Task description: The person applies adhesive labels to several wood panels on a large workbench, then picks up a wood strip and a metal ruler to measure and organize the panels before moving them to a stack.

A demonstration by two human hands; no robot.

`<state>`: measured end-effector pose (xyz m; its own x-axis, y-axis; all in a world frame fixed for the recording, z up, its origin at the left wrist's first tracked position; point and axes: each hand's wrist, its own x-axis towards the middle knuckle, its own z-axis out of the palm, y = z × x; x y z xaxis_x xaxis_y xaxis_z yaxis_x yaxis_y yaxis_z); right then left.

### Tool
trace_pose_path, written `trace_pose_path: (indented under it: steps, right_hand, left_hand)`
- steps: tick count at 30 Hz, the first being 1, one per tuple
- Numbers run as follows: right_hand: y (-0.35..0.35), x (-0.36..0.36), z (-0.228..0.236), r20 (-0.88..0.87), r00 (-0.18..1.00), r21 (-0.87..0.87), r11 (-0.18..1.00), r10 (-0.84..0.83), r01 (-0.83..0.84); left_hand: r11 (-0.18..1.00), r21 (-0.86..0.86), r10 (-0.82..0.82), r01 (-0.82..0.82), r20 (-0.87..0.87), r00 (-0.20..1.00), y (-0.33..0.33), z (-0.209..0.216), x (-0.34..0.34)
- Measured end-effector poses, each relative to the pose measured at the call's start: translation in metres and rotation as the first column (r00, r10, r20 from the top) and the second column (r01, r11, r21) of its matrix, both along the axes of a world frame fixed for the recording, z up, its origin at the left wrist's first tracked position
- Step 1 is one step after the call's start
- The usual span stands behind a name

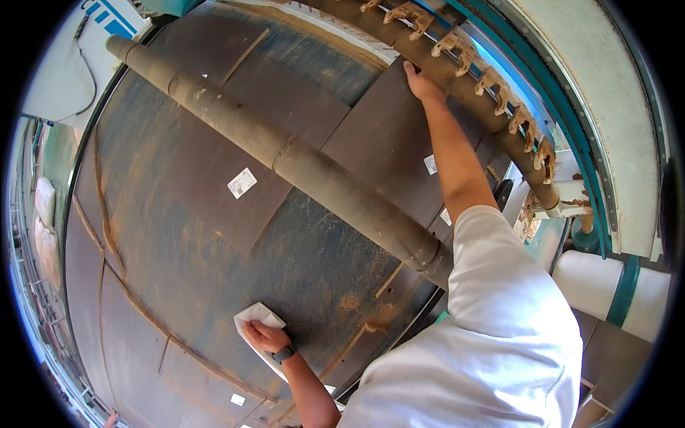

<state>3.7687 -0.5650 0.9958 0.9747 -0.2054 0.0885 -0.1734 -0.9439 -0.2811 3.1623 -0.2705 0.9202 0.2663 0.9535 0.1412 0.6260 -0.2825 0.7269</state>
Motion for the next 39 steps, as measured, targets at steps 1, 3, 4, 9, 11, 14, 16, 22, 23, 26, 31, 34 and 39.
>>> trace_pose_path:
  steps: [1,3,4,9,11,14,16,22,23,26,31,34,39]
  right_hand:
    - [-0.003,0.0,-0.014,-0.031,0.999,-0.027,1.0,0.012,-0.013]
    - [0.008,-0.023,-0.023,0.093,0.995,-0.183,0.983,0.04,-0.022]
    - [0.015,-0.036,-0.022,0.155,0.986,-0.257,0.966,0.057,-0.015]
    - [0.028,-0.082,0.004,-0.174,0.958,-0.2,0.944,0.228,-0.262]
    - [0.039,-0.109,0.022,-0.223,0.921,-0.145,0.923,0.319,-0.355]
    - [0.039,-0.136,0.03,-0.312,0.816,0.083,0.869,0.487,-0.487]
    - [0.019,-0.139,0.017,-0.288,0.741,0.275,0.794,0.606,-0.543]
    - [-0.102,-0.169,0.041,-0.381,0.712,-0.107,0.736,0.59,-0.668]
    - [-0.139,-0.174,0.027,-0.326,0.691,-0.164,0.682,0.645,-0.713]
    - [-0.186,-0.213,0.026,-0.322,0.601,-0.513,0.398,0.731,-0.76]
    - [-0.185,-0.237,0.035,-0.441,0.411,-0.458,0.194,0.798,-0.868]
    - [-0.176,-0.27,0.041,-0.414,0.24,-0.325,0.103,0.878,-0.94]
    - [-0.179,-0.304,0.04,-0.313,0.191,-0.206,0.129,0.93,-0.97]
  left_hand:
    - [1.0,0.004,-0.011,0.011,-0.009,1.0,0.001,0.0,-0.003]
    - [0.999,0.016,-0.031,0.032,-0.017,0.999,0.0,0.006,0.002]
    - [0.999,0.036,-0.03,0.03,-0.013,0.999,0.001,0.007,0.004]
    - [0.993,0.108,-0.05,0.056,-0.057,0.997,0.003,0.002,0.001]
    - [0.998,0.057,-0.004,0.006,-0.023,1.0,0.008,-0.005,-0.001]
    - [0.968,-0.242,0.125,-0.07,0.221,0.967,0.006,0.019,0.005]
    - [0.89,-0.454,0.23,-0.039,0.374,0.899,0.0,0.047,0.005]
    - [0.823,-0.568,0.355,0.001,0.517,0.779,-0.049,0.124,-0.054]
    - [0.829,-0.56,0.354,-0.005,0.517,0.779,-0.055,0.128,-0.071]
    - [0.846,-0.532,0.37,-0.04,0.531,0.763,-0.072,0.136,-0.126]
    - [0.851,-0.525,0.393,-0.015,0.618,0.681,-0.107,0.151,-0.186]
    - [0.857,-0.515,0.402,-0.012,0.654,0.641,-0.13,0.162,-0.221]
    - [0.866,-0.487,0.439,-0.112,0.632,0.639,-0.175,0.162,-0.282]
